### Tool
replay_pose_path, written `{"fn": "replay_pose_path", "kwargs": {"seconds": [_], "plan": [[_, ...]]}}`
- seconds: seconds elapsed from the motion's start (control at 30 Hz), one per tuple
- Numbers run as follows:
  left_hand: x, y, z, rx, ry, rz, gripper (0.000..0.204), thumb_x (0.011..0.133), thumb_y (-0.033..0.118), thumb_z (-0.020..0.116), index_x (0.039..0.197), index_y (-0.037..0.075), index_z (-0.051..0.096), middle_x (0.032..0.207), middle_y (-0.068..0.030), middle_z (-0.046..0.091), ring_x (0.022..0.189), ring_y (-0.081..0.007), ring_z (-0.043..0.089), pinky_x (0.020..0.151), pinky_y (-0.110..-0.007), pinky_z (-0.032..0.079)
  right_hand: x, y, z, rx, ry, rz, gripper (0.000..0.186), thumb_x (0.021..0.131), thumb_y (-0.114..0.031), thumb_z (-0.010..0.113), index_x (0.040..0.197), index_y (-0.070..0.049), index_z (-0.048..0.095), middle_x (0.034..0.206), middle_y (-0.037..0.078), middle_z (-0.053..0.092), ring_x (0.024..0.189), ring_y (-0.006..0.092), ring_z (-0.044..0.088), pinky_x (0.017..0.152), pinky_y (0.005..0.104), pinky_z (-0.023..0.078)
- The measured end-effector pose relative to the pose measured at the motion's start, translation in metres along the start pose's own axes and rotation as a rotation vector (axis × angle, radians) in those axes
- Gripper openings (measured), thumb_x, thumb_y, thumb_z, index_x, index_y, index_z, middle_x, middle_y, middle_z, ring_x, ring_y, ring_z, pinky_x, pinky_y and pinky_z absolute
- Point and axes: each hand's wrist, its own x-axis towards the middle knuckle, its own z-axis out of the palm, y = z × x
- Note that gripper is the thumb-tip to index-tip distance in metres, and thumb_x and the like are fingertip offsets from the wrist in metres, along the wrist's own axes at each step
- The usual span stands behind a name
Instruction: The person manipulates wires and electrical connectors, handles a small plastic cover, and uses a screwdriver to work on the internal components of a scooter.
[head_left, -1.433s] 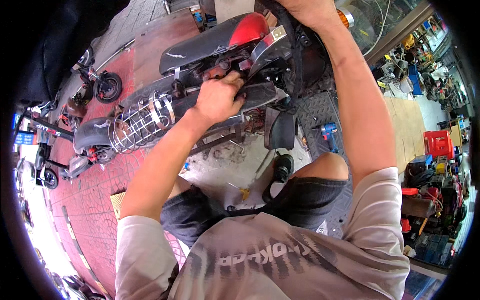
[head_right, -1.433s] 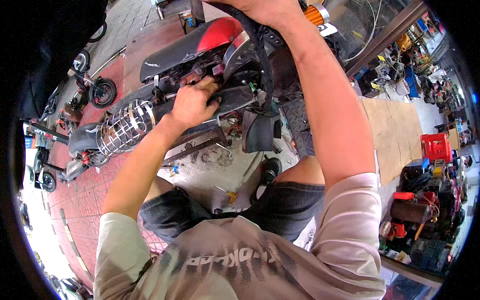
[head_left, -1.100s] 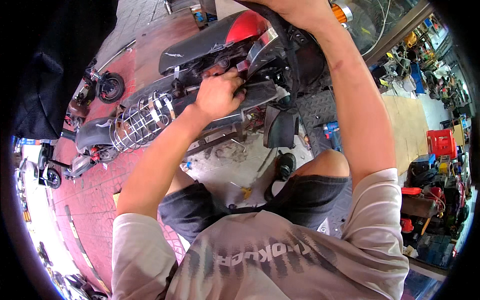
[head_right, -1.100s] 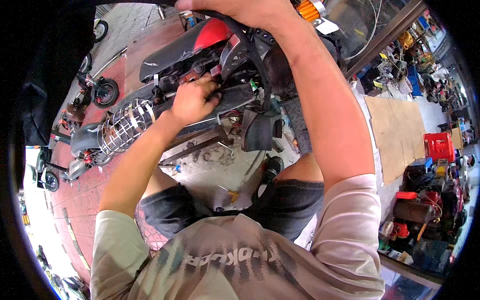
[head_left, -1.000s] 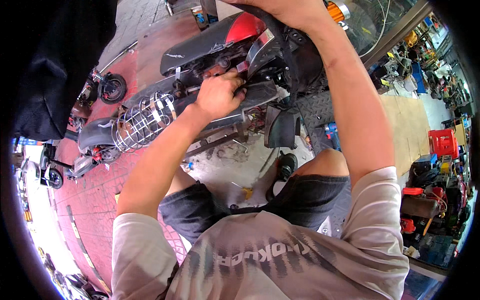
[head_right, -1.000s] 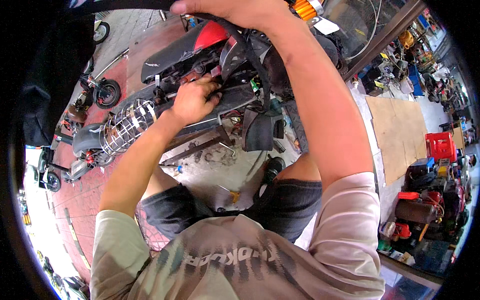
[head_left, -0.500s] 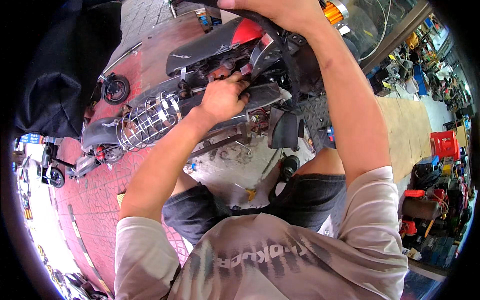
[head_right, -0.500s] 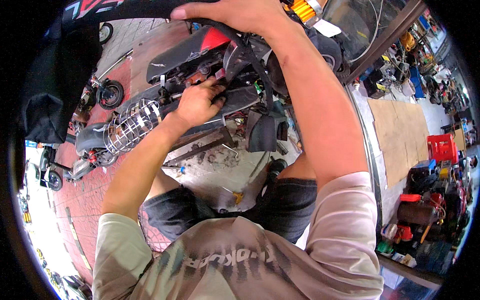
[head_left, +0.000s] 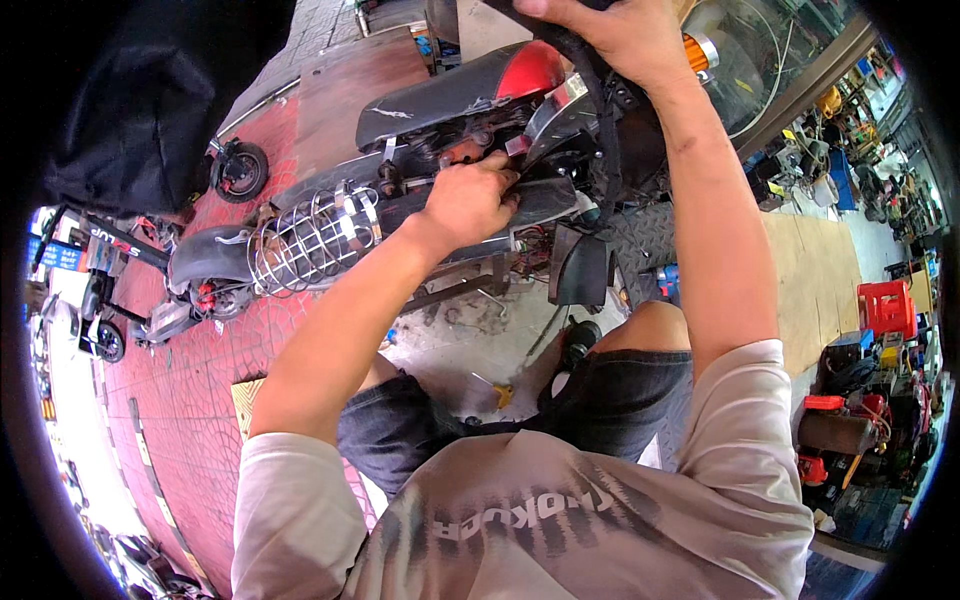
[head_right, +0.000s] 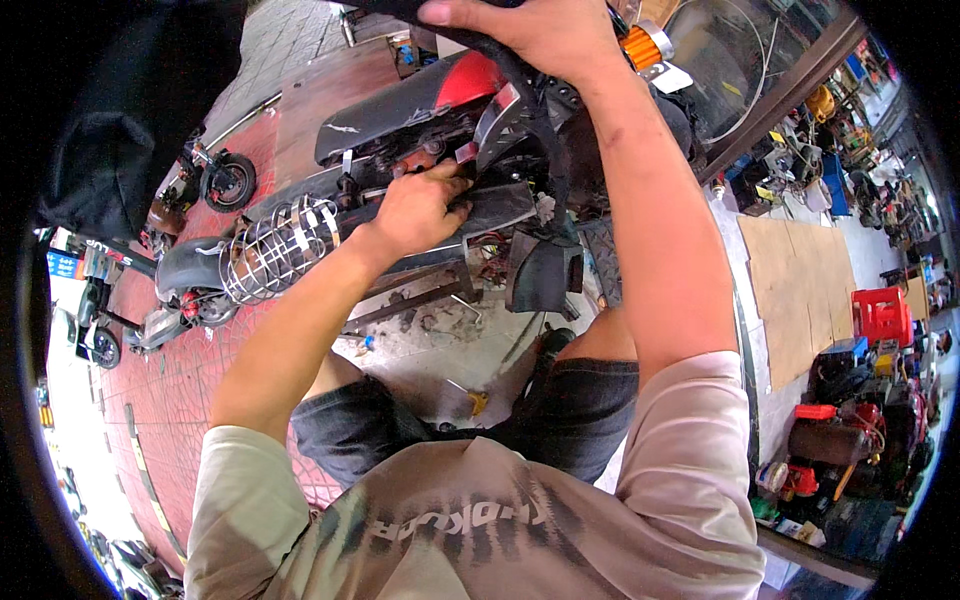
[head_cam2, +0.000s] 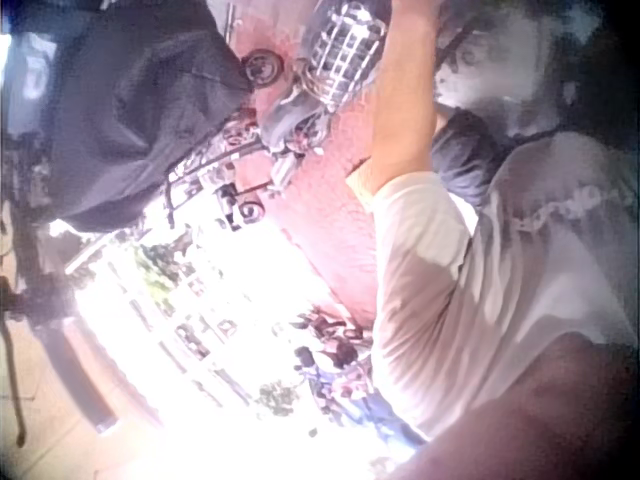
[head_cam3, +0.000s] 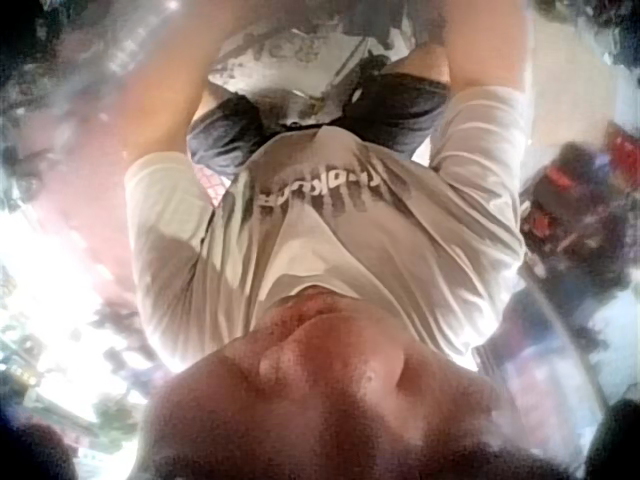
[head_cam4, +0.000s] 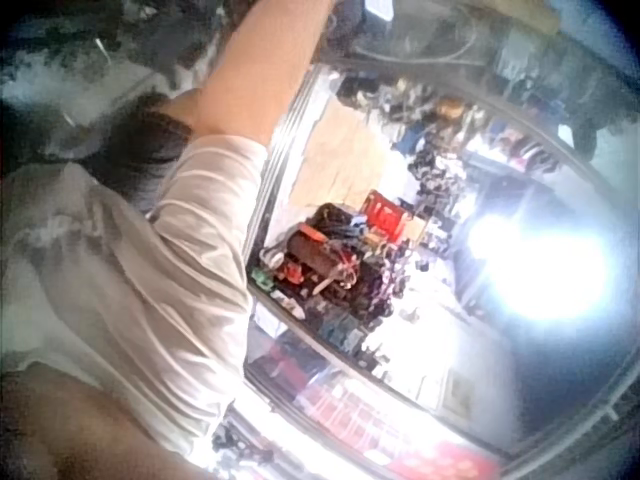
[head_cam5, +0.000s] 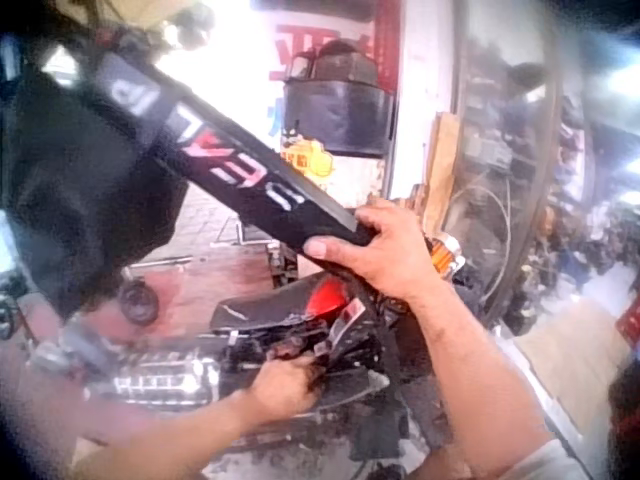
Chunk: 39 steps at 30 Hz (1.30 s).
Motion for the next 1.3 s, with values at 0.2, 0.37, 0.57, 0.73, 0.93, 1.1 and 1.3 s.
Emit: {"fn": "replay_pose_path", "kwargs": {"seconds": [0.2, 0.37, 0.57, 0.73, 0.93, 1.1, 1.3], "plan": [[0.001, 0.0, -0.001, 0.016, -0.012, -0.002, 0.031, 0.088, 0.028, 0.068, 0.11, 0.007, 0.075, 0.114, -0.0104, 0.066, 0.099, -0.0346, 0.071, 0.085, -0.048, 0.057, 0.002, 0.014, -0.009, -0.008, 0.034, -0.054, 0.053, 0.078, -0.048, 0.088, 0.088, 0.003, 0.076, 0.075, 0.009, 0.062, 0.073, 0.0181, 0.061, 0.067, 0.0349, 0.047], [0.0, -0.001, 0.0, 0.047, 0.031, 0.027, 0.03, 0.087, 0.028, 0.069, 0.107, 0.007, 0.075, 0.112, -0.0104, 0.066, 0.097, -0.0337, 0.072, 0.084, -0.047, 0.057, 0.001, 0.024, -0.011, 0.031, 0.061, -0.003, 0.053, 0.078, -0.048, 0.088, 0.088, 0.003, 0.076, 0.079, 0.01, 0.063, 0.076, 0.0206, 0.061, 0.07, 0.0357, 0.047], [-0.001, -0.003, 0.003, 0.014, -0.014, 0.001, 0.035, 0.088, 0.03, 0.07, 0.113, 0.007, 0.075, 0.111, -0.0111, 0.066, 0.097, -0.035, 0.07, 0.087, -0.048, 0.055, -0.005, 0.043, -0.011, 0.112, 0.07, 0.075, 0.049, 0.084, -0.046, 0.086, 0.099, 0.0, 0.076, 0.083, 0.003, 0.067, 0.077, 0.0132, 0.062, 0.071, 0.0308, 0.051], [0.0, -0.004, -0.001, 0.036, 0.041, 0.052, 0.032, 0.087, 0.028, 0.07, 0.113, 0.009, 0.074, 0.112, -0.0112, 0.066, 0.097, -0.0364, 0.07, 0.084, -0.048, 0.057, -0.005, 0.053, -0.012, 0.167, 0.08, 0.064, 0.057, 0.078, -0.055, 0.087, 0.093, 0.0, 0.079, 0.075, 0.007, 0.069, 0.07, 0.0174, 0.066, 0.068, 0.0348, 0.053], [0.001, -0.003, -0.005, 0.019, -0.022, 0.048, 0.034, 0.089, 0.029, 0.069, 0.115, 0.007, 0.074, 0.114, -0.0115, 0.066, 0.102, -0.0361, 0.069, 0.087, -0.049, 0.056, -0.007, 0.056, -0.015, 0.039, 0.094, 0.047, 0.065, 0.078, -0.061, 0.084, 0.097, 0.001, 0.079, 0.083, 0.014, 0.07, 0.08, 0.0237, 0.069, 0.075, 0.0376, 0.054], [0.003, -0.002, -0.009, 0.004, -0.065, 0.022, 0.037, 0.089, 0.031, 0.068, 0.116, 0.006, 0.074, 0.114, -0.0133, 0.066, 0.106, -0.0365, 0.068, 0.092, -0.048, 0.055, -0.005, 0.05, -0.014, -0.008, 0.131, -0.019, 0.069, 0.076, -0.065, 0.084, 0.094, 0.001, 0.078, 0.081, 0.014, 0.069, 0.076, 0.026, 0.067, 0.073, 0.0383, 0.053], [0.007, -0.003, -0.011, -0.011, -0.037, 0.06, 0.036, 0.087, 0.032, 0.069, 0.111, 0.005, 0.075, 0.116, -0.0145, 0.066, 0.107, -0.0359, 0.068, 0.093, -0.047, 0.055, -0.011, 0.033, -0.024, -0.042, 0.08, 0.051, 0.048, 0.087, -0.045, 0.083, 0.092, 0.002, 0.075, 0.074, 0.003, 0.058, 0.074, 0.0128, 0.06, 0.068, 0.0298, 0.048]]}}
